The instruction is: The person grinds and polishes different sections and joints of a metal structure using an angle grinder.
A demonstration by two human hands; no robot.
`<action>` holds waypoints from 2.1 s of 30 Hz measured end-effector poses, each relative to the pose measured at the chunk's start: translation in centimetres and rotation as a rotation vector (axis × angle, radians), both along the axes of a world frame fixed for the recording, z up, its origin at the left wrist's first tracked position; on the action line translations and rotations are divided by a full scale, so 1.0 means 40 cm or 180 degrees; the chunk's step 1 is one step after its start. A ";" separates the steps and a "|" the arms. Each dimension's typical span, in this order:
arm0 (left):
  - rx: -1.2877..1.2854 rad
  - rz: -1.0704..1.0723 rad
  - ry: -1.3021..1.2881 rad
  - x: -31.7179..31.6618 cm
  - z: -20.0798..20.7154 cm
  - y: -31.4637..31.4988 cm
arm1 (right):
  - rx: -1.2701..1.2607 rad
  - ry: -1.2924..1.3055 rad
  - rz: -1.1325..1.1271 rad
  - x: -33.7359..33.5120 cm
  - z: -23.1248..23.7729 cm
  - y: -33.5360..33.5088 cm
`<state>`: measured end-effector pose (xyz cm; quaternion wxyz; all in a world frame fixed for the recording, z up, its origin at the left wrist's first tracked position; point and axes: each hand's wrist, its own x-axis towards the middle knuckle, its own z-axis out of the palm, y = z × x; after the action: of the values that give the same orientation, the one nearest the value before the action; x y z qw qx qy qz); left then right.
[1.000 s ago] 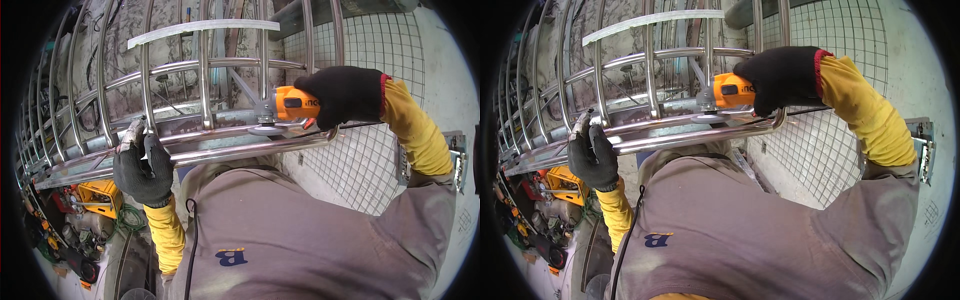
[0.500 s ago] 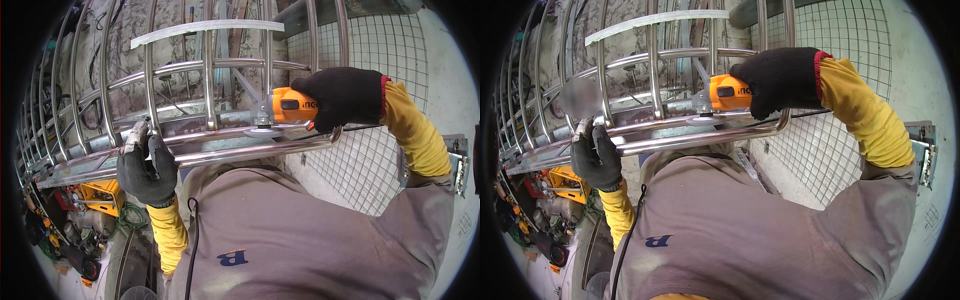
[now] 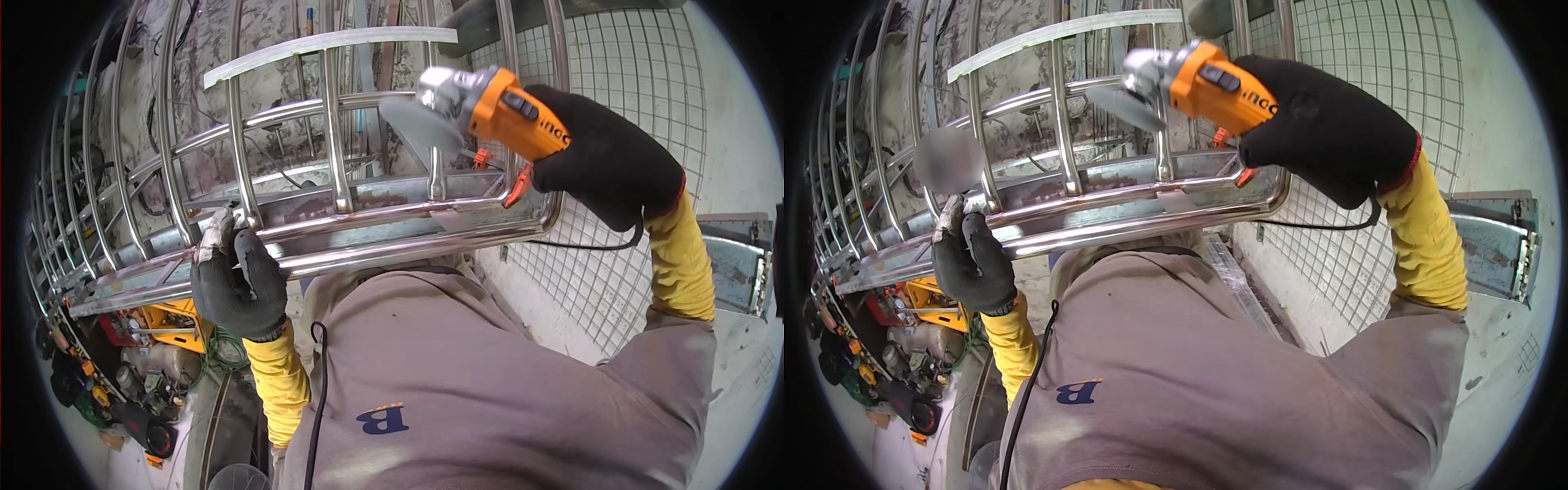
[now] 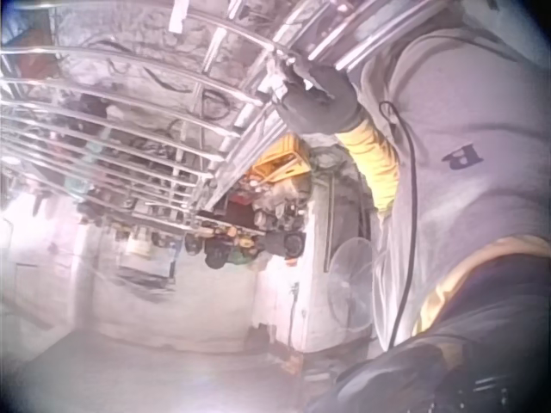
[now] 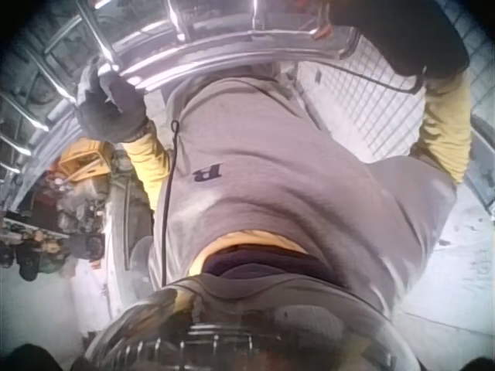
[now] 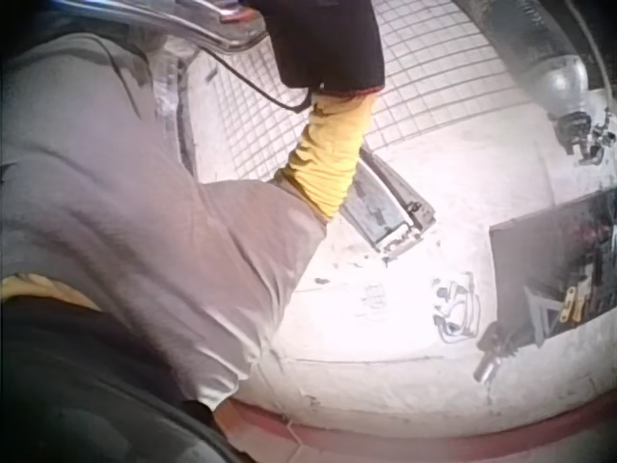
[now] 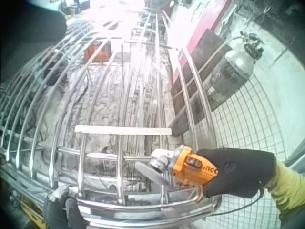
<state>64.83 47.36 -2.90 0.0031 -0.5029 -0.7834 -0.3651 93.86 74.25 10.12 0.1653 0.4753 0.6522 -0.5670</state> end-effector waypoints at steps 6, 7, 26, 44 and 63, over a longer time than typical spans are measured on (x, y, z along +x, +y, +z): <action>0.0283 0.0151 -0.0260 0.021 -0.028 -0.013 | -0.0149 0.1108 -0.1310 0.082 -0.052 -0.057; 0.0198 0.0203 -0.0330 0.025 -0.023 -0.009 | -0.0360 0.1479 -0.1637 0.088 -0.063 -0.069; -0.0885 -0.0756 -0.4141 0.199 0.201 0.040 | -0.1738 0.4381 -0.2748 -0.246 -0.229 -0.321; -0.1602 -0.0986 -0.2843 0.079 0.139 -0.082 | -0.1569 0.4129 -0.2135 -0.296 -0.287 -0.435; 0.1346 0.0874 0.0182 -0.793 0.056 -0.457 | 0.0068 0.5118 -0.2523 -0.314 -0.334 -0.444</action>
<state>33.12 29.07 -0.64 0.1799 -0.3901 -0.7502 -0.5027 81.31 56.48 -3.23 -0.5538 0.1263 0.3642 -0.7380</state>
